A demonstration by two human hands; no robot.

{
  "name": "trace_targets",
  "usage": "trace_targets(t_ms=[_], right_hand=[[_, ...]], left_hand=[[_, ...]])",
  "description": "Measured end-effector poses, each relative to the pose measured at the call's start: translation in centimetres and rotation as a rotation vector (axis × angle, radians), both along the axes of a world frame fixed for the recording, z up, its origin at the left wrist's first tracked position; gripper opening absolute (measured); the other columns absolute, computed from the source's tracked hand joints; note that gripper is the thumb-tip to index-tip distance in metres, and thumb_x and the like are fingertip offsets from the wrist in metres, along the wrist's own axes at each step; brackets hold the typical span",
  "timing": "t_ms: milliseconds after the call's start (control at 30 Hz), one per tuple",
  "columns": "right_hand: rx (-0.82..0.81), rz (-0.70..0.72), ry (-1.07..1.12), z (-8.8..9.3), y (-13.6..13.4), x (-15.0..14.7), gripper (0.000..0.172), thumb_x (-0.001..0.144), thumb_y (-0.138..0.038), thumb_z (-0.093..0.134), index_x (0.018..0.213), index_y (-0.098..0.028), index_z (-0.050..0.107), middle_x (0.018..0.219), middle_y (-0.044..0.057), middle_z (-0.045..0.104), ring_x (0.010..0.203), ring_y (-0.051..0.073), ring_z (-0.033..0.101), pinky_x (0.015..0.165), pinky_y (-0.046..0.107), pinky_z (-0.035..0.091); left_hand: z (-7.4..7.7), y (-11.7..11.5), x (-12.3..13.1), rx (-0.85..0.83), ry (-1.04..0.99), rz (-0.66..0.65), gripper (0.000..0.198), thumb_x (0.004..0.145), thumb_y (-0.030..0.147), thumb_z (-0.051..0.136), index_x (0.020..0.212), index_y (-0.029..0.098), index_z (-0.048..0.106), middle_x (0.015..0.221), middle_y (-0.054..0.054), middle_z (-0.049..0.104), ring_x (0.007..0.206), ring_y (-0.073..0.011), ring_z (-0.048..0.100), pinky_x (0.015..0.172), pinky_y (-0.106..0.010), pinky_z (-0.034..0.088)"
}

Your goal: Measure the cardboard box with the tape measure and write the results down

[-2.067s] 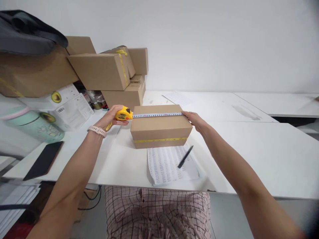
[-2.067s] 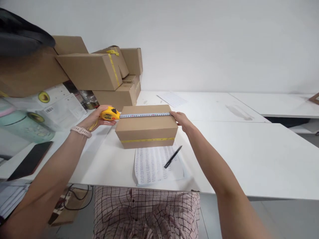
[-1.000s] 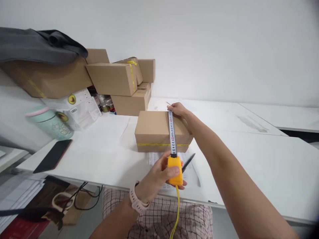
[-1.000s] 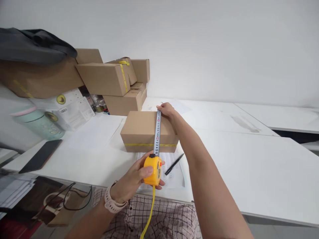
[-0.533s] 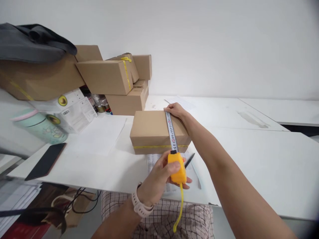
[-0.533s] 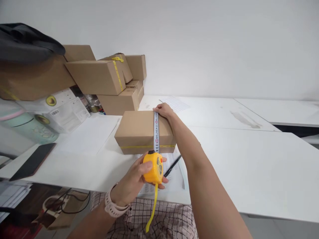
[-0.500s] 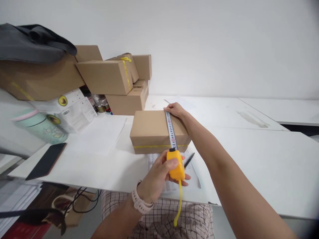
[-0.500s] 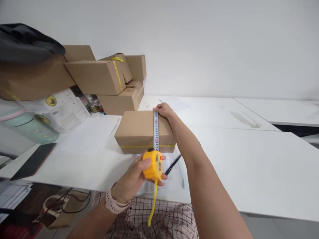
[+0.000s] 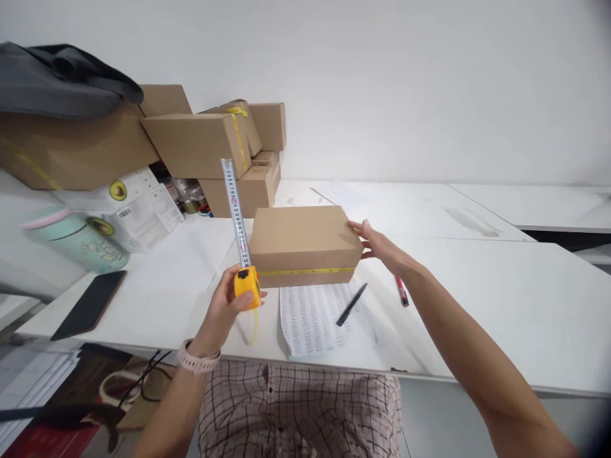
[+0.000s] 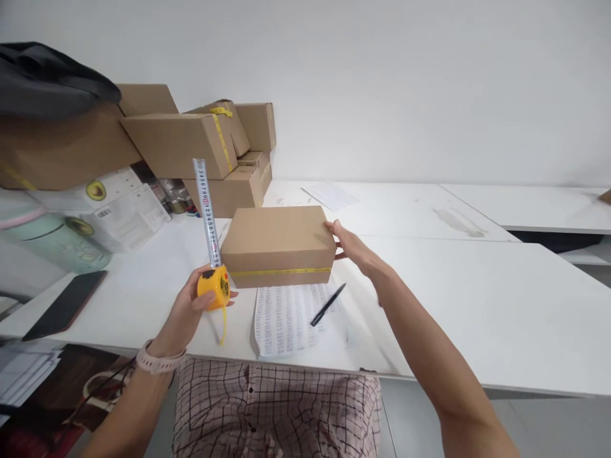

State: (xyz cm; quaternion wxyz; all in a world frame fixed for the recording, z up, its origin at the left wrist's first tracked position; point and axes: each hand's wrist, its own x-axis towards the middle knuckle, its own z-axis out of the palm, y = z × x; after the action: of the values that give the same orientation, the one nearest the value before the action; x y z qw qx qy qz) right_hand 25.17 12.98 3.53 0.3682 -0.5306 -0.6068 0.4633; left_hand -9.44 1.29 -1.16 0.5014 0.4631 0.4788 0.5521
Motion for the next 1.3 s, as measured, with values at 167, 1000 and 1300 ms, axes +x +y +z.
trace_targets(t_ms=[167, 1000, 1300], right_hand=[[0.125, 0.007, -0.16, 1.9, -0.4, -1.6, 0.055, 0.092, -0.069, 0.051, 0.129, -0.032, 0.066, 0.142, 0.005, 0.062, 0.121, 0.031, 0.06, 0.087, 0.037, 0.053], [0.578, -0.249, -0.685, 4.8, 10.8, -8.7, 0.064, 0.104, -0.054, 0.018, 0.077, -0.019, 0.064, 0.092, 0.013, 0.073, 0.103, 0.03, 0.063, 0.105, 0.049, 0.033], [0.566, -0.319, -0.67, 4.9, 10.9, -9.4, 0.045, 0.091, -0.06, 0.05, 0.074, -0.019, 0.06, 0.087, 0.011, 0.072, 0.092, 0.028, 0.062, 0.099, 0.048, 0.035]], left_hand=[[2.6, 2.8, 0.0, 0.057, -0.021, -0.024, 0.058, 0.069, 0.043, 0.081, 0.115, 0.025, 0.051, 0.114, -0.003, 0.062, 0.075, -0.0217, 0.074, 0.066, -0.038, 0.063], [-2.3, 0.3, 9.8, -0.085, -0.213, -0.471, 0.056, 0.08, 0.043, 0.08, 0.124, 0.027, 0.049, 0.108, -0.003, 0.056, 0.084, -0.0158, 0.066, 0.075, -0.035, 0.06], [-4.5, -0.3, 10.6, -0.052, -0.168, -0.472, 0.06, 0.082, 0.038, 0.079, 0.131, 0.028, 0.046, 0.135, -0.009, 0.052, 0.096, -0.0181, 0.063, 0.084, -0.037, 0.06]])
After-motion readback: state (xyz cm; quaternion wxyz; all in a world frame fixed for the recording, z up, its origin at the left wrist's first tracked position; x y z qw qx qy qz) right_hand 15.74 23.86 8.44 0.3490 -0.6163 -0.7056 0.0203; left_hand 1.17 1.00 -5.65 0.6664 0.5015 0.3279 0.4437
